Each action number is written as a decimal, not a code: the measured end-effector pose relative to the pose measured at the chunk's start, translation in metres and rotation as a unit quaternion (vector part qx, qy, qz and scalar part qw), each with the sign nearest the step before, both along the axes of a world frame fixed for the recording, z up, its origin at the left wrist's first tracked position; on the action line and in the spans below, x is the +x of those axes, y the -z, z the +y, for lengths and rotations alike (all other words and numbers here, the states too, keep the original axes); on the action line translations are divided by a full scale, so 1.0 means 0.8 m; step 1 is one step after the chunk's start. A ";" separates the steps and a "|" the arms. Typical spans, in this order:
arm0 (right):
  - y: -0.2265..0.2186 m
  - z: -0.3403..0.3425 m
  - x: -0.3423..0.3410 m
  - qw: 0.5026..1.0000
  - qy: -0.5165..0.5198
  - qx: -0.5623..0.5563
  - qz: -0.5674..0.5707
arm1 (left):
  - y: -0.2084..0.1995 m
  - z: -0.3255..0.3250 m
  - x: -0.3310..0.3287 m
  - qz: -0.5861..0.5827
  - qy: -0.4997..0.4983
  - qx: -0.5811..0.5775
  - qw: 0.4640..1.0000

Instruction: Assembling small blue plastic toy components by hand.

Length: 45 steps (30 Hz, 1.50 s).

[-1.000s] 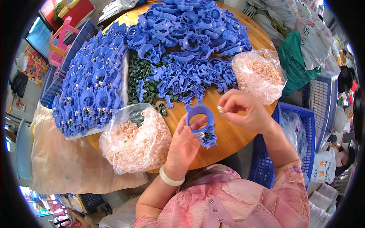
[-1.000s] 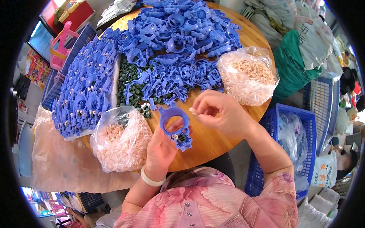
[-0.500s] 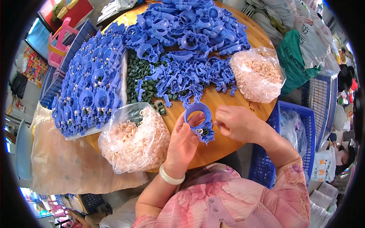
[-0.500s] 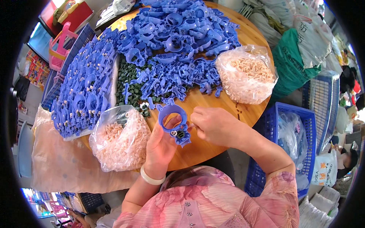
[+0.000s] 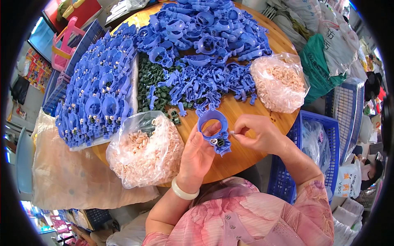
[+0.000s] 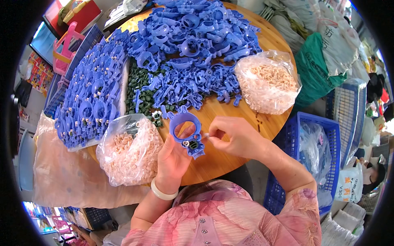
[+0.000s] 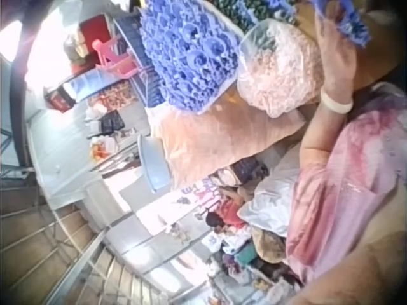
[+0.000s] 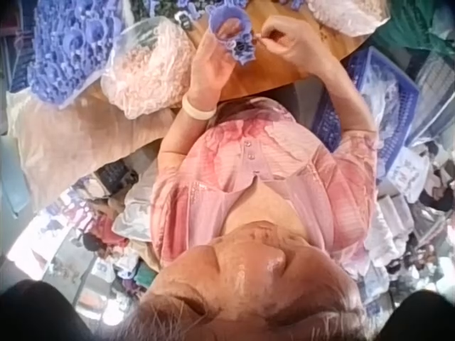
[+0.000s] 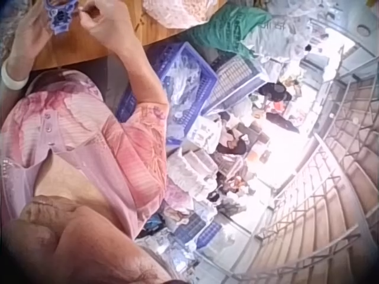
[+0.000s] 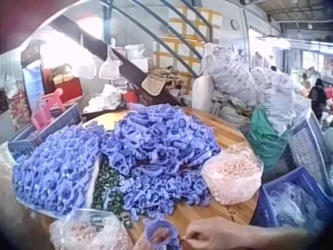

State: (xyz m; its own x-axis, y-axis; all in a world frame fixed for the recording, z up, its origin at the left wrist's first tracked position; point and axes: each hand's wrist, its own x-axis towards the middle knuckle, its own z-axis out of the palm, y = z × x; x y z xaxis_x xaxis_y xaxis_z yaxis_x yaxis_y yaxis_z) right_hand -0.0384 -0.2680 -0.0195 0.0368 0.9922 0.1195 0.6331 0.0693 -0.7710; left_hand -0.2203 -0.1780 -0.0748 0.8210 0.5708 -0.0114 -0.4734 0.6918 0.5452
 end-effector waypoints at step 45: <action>-0.009 -0.004 -0.051 0.960 0.129 0.193 -0.158 | -0.019 -0.012 0.000 -0.020 -0.079 0.006 0.997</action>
